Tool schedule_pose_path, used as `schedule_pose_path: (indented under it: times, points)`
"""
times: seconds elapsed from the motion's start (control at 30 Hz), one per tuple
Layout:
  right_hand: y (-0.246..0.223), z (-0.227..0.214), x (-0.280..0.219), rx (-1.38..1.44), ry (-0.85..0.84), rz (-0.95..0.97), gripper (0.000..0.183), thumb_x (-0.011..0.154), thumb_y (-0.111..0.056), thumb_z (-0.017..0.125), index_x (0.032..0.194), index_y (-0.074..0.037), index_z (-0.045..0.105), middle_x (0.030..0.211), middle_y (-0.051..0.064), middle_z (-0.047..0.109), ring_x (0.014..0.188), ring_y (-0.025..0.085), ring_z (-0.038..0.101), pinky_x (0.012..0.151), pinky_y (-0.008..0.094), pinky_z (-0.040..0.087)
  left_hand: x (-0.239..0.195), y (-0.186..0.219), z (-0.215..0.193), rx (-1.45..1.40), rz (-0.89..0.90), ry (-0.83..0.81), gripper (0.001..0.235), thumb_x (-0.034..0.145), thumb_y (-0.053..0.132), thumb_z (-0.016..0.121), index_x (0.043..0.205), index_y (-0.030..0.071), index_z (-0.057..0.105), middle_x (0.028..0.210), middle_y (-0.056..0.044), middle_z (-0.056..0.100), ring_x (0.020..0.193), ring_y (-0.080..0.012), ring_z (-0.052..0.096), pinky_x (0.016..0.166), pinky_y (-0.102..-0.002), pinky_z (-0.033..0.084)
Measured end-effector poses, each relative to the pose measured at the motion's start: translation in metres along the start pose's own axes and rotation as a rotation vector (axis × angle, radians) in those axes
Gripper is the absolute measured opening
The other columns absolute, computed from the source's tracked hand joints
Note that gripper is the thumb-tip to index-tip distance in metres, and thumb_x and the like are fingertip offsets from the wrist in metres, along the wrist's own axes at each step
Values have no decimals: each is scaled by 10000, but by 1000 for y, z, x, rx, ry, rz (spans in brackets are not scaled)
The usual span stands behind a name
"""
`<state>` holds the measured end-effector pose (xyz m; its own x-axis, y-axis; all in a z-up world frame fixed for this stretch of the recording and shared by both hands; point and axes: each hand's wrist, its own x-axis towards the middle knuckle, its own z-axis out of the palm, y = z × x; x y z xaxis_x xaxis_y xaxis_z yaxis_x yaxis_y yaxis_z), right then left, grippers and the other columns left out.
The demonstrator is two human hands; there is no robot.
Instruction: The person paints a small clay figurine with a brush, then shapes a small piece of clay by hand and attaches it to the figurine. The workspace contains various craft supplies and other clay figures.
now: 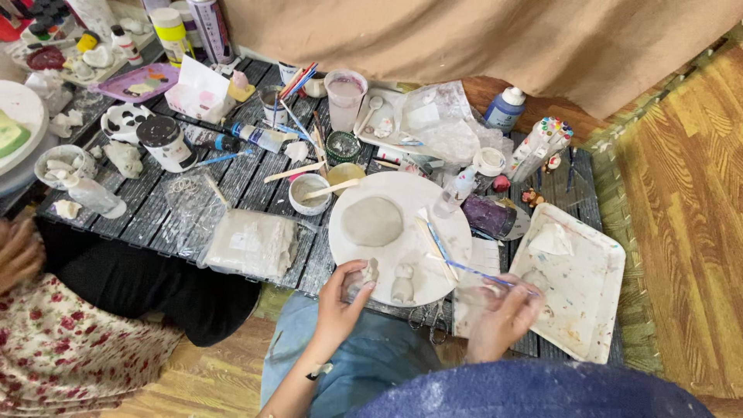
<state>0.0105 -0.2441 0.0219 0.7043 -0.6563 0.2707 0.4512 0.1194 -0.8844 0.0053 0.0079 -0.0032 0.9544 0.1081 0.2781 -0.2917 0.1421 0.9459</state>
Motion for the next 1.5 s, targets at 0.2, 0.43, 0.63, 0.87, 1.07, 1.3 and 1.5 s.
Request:
schedule_pose_path:
  times: [0.2,0.43,0.63,0.87,1.07,1.3,1.5]
  points:
    - [25,12,-15,196,-165,247,96,1111,-142,459,1130,-50,479,1023,120,659,754,170,691,637,276,588,-9,-11,0,-302,-109,-67,431,969,-54,610,1392,-15,539,1304,-94,636,1207,-150,618,1025,-277,470]
    - [37,9,-18,147,-200,265,99,1078,-130,498,1145,-64,465,1012,121,668,772,161,704,669,277,595,-15,-12,-3,-421,-160,-125,424,991,-27,581,1411,-8,530,1340,-94,616,1244,-148,589,1070,-294,442]
    - [32,2,-15,216,-141,193,91,1101,-136,493,1117,-49,473,986,113,663,771,163,706,717,296,620,-17,-5,-3,-467,-224,-89,411,1005,10,567,1414,4,529,1251,-109,656,1181,-175,631,1033,-289,455]
    - [17,30,-16,94,-220,210,57,1076,-87,519,1101,-47,487,925,109,652,740,173,694,684,314,619,-18,-6,-2,-479,-178,-99,403,996,-21,573,1395,-5,514,1254,-104,650,1176,-167,627,1019,-289,467]
    - [-38,84,12,-119,-305,-4,77,1044,-43,566,1054,-30,491,922,87,637,775,183,727,667,314,622,-5,-6,-17,-462,-213,21,410,981,-9,564,1389,-19,522,1245,-116,657,1146,-196,658,992,-316,492]
    - [28,276,131,-287,-444,-486,114,1024,-66,676,1074,-19,584,995,87,664,946,162,673,855,315,585,-4,-31,-39,-515,-356,148,375,958,20,566,1328,-17,520,1261,-128,661,1125,-265,696,1007,-385,551]
    - [162,380,192,-753,-642,-446,196,917,-174,787,991,-79,632,909,167,746,846,335,739,776,413,568,-8,-46,-61,-465,-300,185,374,959,20,590,1328,-28,548,1260,-153,678,1126,-226,685,1012,-364,530]
